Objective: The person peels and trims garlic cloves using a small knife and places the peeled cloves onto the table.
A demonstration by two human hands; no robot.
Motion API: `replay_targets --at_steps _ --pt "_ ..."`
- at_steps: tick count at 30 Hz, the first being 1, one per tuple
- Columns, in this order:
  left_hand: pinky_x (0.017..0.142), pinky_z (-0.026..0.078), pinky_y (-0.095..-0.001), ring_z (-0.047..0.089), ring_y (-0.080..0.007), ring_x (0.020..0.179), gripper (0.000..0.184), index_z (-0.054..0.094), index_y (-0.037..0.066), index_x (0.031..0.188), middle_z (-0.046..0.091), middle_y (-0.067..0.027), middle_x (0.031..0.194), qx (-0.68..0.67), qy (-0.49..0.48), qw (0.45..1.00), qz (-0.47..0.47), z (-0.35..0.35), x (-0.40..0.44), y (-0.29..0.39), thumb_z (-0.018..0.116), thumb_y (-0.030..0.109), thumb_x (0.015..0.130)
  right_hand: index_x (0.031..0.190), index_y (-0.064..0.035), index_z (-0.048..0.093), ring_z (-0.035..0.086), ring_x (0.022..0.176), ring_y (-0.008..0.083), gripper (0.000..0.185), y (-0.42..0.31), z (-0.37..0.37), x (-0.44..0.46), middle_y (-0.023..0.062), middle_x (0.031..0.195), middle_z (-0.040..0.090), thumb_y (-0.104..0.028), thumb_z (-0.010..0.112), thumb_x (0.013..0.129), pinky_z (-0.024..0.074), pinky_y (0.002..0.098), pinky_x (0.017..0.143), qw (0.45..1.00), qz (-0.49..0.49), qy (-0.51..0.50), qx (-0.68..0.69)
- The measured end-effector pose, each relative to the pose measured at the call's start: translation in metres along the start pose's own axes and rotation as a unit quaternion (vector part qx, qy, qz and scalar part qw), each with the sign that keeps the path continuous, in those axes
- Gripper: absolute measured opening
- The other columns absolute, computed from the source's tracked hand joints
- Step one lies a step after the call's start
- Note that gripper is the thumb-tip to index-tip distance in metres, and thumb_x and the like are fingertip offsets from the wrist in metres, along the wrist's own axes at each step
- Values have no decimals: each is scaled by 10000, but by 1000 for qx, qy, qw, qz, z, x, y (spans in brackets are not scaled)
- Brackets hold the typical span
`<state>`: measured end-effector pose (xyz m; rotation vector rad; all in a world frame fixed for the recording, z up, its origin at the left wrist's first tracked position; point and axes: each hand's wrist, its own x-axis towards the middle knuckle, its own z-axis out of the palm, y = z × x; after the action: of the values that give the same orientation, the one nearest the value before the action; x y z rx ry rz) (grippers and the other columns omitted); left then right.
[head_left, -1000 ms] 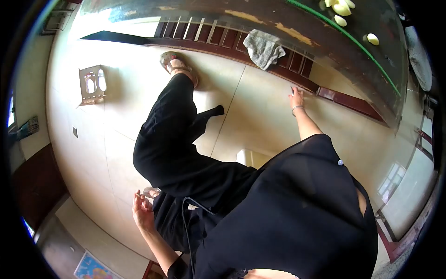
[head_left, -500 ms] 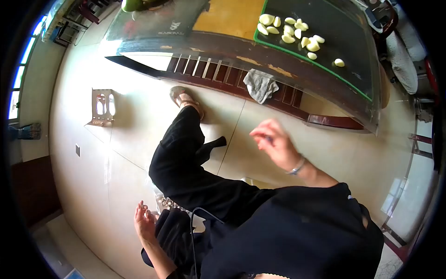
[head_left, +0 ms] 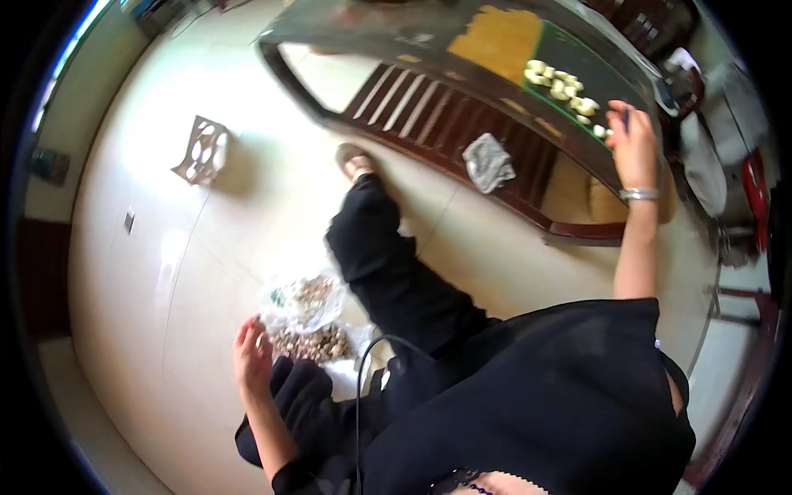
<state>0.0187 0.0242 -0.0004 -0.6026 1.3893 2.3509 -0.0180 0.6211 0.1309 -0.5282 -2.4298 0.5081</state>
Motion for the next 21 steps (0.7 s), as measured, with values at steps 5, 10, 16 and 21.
replay_targets --at_steps 5,10,16,21 --pt "478 343 -122 451 -16 596 244 515 -17 1065 557 2 858 26 29 999 18 20 -7 12 528 94 848 899 -33 543 467 566 85 178 -150 51 -56 41 676 548 -196 471 895 410 222 536 940 -149 -205 229" --pt "467 344 -129 401 -24 548 234 514 -37 1055 522 -21 818 -48 -96 993 42 10 -11 29 502 108 871 936 10 524 555 727 297 314 -284 149 -148 177 827 550 -277 400 906 447 348 656 739 -434 -424 292" --pt "429 281 -143 356 -25 470 182 548 -2 959 551 -72 813 -69 -32 994 84 -11 -12 41 527 153 866 894 -25 528 546 638 297 190 -362 220 -203 146 679 546 -210 499 863 424 351 565 641 -405 -542 361" --pt "420 275 -148 383 -32 486 184 561 24 939 582 -52 743 -61 4 995 78 -19 -12 35 572 179 841 855 -13 500 542 585 262 204 -368 235 -221 133 661 536 -204 568 830 413 310 527 608 -344 -556 451"
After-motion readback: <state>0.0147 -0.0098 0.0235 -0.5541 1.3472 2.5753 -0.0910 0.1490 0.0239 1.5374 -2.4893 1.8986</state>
